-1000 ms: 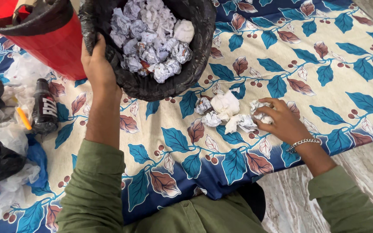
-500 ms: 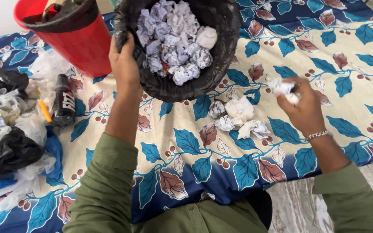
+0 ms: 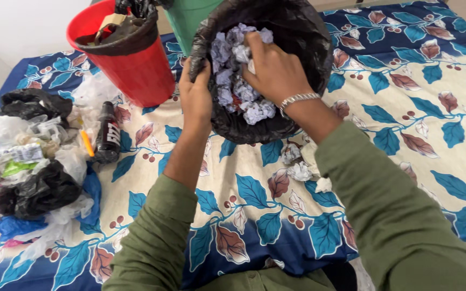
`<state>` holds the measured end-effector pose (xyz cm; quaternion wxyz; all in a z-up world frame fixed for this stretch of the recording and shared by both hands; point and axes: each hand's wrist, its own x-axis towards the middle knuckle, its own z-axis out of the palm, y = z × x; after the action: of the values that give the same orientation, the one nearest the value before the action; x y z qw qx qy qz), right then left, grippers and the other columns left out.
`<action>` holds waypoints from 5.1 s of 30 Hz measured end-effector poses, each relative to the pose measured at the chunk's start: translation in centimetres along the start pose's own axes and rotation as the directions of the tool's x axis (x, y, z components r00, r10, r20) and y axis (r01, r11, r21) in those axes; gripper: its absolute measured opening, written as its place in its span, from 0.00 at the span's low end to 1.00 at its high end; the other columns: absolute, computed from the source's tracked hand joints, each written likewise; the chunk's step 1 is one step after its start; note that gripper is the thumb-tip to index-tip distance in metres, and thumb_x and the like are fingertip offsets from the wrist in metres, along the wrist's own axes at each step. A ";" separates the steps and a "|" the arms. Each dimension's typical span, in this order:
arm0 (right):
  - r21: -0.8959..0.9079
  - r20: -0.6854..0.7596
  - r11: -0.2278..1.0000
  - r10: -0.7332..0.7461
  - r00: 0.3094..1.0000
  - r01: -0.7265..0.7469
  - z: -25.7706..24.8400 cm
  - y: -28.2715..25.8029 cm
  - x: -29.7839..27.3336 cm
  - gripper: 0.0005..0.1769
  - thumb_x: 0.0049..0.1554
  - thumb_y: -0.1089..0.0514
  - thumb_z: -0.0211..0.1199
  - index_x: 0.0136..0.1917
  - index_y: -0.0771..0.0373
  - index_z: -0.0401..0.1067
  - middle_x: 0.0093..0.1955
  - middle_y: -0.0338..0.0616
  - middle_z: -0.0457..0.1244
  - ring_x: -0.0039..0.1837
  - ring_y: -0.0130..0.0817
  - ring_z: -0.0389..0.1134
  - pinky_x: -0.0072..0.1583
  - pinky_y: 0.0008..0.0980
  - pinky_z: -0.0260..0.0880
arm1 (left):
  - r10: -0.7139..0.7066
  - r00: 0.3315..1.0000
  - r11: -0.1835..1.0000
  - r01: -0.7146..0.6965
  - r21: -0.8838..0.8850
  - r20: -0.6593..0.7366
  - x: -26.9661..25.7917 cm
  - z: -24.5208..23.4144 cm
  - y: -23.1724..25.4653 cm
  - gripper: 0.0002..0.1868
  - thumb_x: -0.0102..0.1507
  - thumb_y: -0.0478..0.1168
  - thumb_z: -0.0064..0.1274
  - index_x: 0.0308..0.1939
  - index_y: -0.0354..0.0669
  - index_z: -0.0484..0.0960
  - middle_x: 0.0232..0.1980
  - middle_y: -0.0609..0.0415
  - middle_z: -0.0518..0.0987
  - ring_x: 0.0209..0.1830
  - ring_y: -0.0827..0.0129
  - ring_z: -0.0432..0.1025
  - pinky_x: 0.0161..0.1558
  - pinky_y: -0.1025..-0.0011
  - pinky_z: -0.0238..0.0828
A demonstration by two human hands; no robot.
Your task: The person sorts crumpled paper and other waste items from a pile on a table into a black trash bag placed inside a bucket. They repeatedly pick up paper balls and place them into the bag, occasionally adjusting the bag's position.
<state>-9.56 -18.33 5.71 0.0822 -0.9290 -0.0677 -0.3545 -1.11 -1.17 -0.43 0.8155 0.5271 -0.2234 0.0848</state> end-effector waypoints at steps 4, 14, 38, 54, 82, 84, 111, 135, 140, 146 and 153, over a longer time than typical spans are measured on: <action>-0.025 0.166 0.999 0.027 0.986 -0.023 2.5 -0.5 1.6 0.27 0.56 0.49 0.68 0.62 0.61 0.61 0.49 0.58 0.68 0.52 0.60 0.71 0.48 0.56 0.72 | -0.028 1.000 0.999 0.027 -0.029 -0.014 0.0 -0.1 -0.1 0.16 0.68 0.37 0.53 0.59 0.34 0.77 0.47 0.59 0.78 0.45 0.77 0.68 0.49 0.78 0.65; 0.077 0.010 0.993 0.086 0.996 -0.086 -0.4 -0.4 2.1 0.29 0.60 0.42 0.72 0.62 0.59 0.63 0.57 0.52 0.63 0.54 0.62 0.69 0.50 0.56 0.69 | -0.075 0.997 0.990 0.073 -0.124 -0.010 0.7 -1.1 0.3 0.13 0.71 0.38 0.51 0.56 0.36 0.78 0.43 0.61 0.74 0.42 0.78 0.64 0.46 0.77 0.62; -0.087 0.231 0.981 -0.150 0.961 0.174 3.4 0.8 4.1 0.32 0.64 0.38 0.57 0.73 0.57 0.62 0.76 0.52 0.54 0.77 0.50 0.51 0.67 0.65 0.51 | -0.113 0.992 0.986 0.106 -0.131 -0.051 1.0 -1.8 1.9 0.11 0.70 0.40 0.50 0.53 0.38 0.78 0.44 0.60 0.76 0.45 0.75 0.66 0.51 0.74 0.63; 0.341 0.330 0.838 0.318 0.889 -0.426 -8.0 4.9 -12.9 0.27 0.55 0.38 0.68 0.57 0.60 0.73 0.50 0.43 0.71 0.53 0.36 0.74 0.56 0.34 0.73 | -0.078 0.995 0.991 0.070 -0.111 -0.065 1.5 -2.4 0.5 0.10 0.69 0.38 0.51 0.53 0.39 0.79 0.43 0.61 0.76 0.44 0.75 0.67 0.51 0.74 0.64; 0.518 0.354 0.555 0.553 0.754 -0.651 -9.5 4.7 -11.8 0.19 0.61 0.58 0.71 0.58 0.68 0.66 0.47 0.63 0.69 0.40 0.41 0.68 0.40 0.35 0.61 | -0.073 0.997 0.993 0.070 -0.093 -0.037 0.1 -1.0 1.0 0.12 0.70 0.39 0.51 0.55 0.37 0.78 0.46 0.57 0.77 0.47 0.72 0.69 0.53 0.72 0.65; 0.606 0.180 0.719 0.293 0.939 -0.340 -7.9 2.9 -8.5 0.19 0.62 0.57 0.72 0.59 0.65 0.67 0.52 0.57 0.69 0.50 0.38 0.72 0.50 0.31 0.73 | -0.083 0.996 0.984 0.078 -0.158 -0.022 0.2 -0.8 0.9 0.13 0.69 0.39 0.51 0.56 0.38 0.78 0.47 0.57 0.78 0.47 0.72 0.69 0.53 0.72 0.66; 0.034 0.019 0.995 -0.091 0.996 0.090 -4.1 -3.0 -2.9 0.24 0.61 0.40 0.64 0.65 0.52 0.74 0.62 0.40 0.67 0.57 0.38 0.68 0.58 0.41 0.68 | -0.136 0.989 0.988 0.131 -0.086 -0.061 0.7 -1.1 1.4 0.16 0.69 0.41 0.50 0.59 0.38 0.78 0.50 0.55 0.78 0.50 0.71 0.69 0.55 0.72 0.64; -0.102 0.620 0.946 0.302 0.724 -0.307 -2.7 8.4 -18.0 0.29 0.48 0.47 0.70 0.64 0.46 0.74 0.63 0.41 0.67 0.62 0.43 0.70 0.62 0.44 0.70 | -0.087 0.992 0.995 0.081 -0.066 -0.094 1.8 -2.2 0.3 0.13 0.69 0.39 0.50 0.55 0.37 0.79 0.46 0.58 0.77 0.46 0.74 0.68 0.52 0.73 0.64; 0.324 0.263 0.900 0.210 0.942 -0.291 -5.7 6.6 -14.8 0.23 0.50 0.56 0.70 0.60 0.55 0.74 0.58 0.42 0.70 0.56 0.38 0.73 0.55 0.36 0.72 | -0.094 0.992 0.990 0.085 -0.113 -0.080 1.7 -2.3 0.2 0.16 0.70 0.40 0.50 0.59 0.37 0.78 0.50 0.57 0.77 0.50 0.73 0.69 0.55 0.73 0.64; 0.404 -0.006 0.905 0.145 0.989 -0.130 -8.1 2.8 -9.5 0.21 0.55 0.58 0.71 0.62 0.57 0.72 0.60 0.40 0.70 0.58 0.34 0.73 0.54 0.31 0.71 | -0.084 0.993 0.991 0.074 -0.115 -0.084 1.3 -2.2 0.2 0.17 0.69 0.41 0.50 0.60 0.37 0.78 0.53 0.55 0.79 0.53 0.71 0.70 0.58 0.72 0.64; 0.066 0.015 0.997 -0.034 0.999 0.033 -5.6 -0.8 -3.4 0.21 0.55 0.53 0.70 0.61 0.55 0.71 0.56 0.42 0.69 0.53 0.41 0.72 0.52 0.42 0.72 | -0.102 0.990 0.993 0.096 -0.067 -0.097 0.7 -1.8 1.2 0.17 0.69 0.41 0.50 0.59 0.37 0.78 0.52 0.55 0.79 0.51 0.71 0.70 0.56 0.73 0.65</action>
<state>-15.79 -18.86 7.64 0.1064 -0.9273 -0.0954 -0.3460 -0.43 0.89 0.24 0.8450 0.5068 -0.1582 0.0637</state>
